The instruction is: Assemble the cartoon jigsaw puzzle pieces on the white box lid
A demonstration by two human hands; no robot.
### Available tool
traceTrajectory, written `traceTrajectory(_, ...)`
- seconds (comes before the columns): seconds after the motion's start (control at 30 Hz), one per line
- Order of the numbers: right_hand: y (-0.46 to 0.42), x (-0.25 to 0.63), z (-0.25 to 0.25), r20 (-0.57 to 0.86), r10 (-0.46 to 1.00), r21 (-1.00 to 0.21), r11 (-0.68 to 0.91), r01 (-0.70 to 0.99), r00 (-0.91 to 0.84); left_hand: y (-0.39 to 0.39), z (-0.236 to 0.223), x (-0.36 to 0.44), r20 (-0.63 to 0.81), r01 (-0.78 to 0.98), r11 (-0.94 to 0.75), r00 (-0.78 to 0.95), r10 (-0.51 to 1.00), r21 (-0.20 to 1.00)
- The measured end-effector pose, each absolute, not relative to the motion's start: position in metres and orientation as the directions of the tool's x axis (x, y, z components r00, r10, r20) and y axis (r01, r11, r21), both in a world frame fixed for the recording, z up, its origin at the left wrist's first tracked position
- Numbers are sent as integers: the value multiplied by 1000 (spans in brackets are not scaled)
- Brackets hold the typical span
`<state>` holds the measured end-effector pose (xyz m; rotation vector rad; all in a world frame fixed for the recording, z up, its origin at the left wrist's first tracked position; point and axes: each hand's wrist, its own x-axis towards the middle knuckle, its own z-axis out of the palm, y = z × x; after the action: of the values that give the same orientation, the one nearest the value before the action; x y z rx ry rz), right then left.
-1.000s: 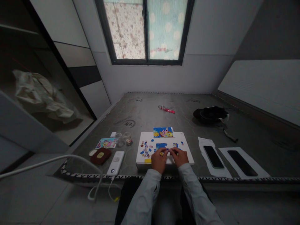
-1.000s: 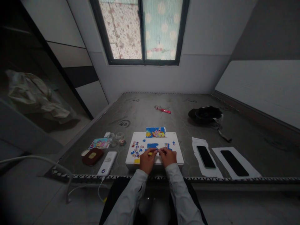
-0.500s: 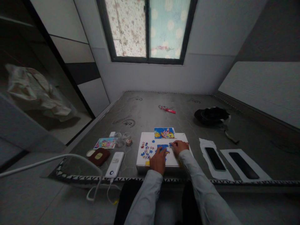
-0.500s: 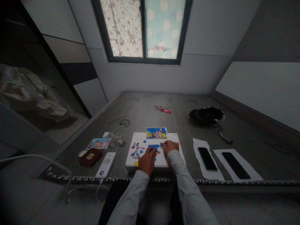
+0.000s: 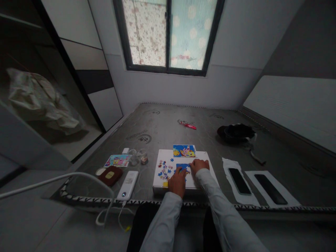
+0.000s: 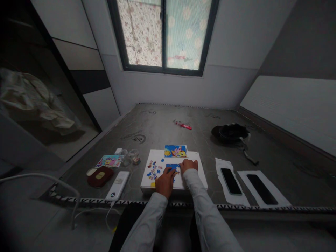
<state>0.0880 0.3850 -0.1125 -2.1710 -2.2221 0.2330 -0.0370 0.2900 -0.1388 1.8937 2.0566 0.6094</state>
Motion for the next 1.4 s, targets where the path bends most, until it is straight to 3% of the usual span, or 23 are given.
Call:
traceTrajectory(0.37, 377, 86, -110, -34, 998, -88, 55, 995, -58, 291, -142, -38, 105, 871, 37, -101, 989, 489)
traceTrajectory(0.93, 375, 94, -111, -151, 984, -274, -135, 952, 96, 291, -142, -36, 99, 893, 44, -99, 990, 448)
traceTrajectory(1.4, 381, 88, -115, -153, 985, -240, -119, 964, 84, 292, -140, -40, 109, 892, 10, -67, 992, 451)
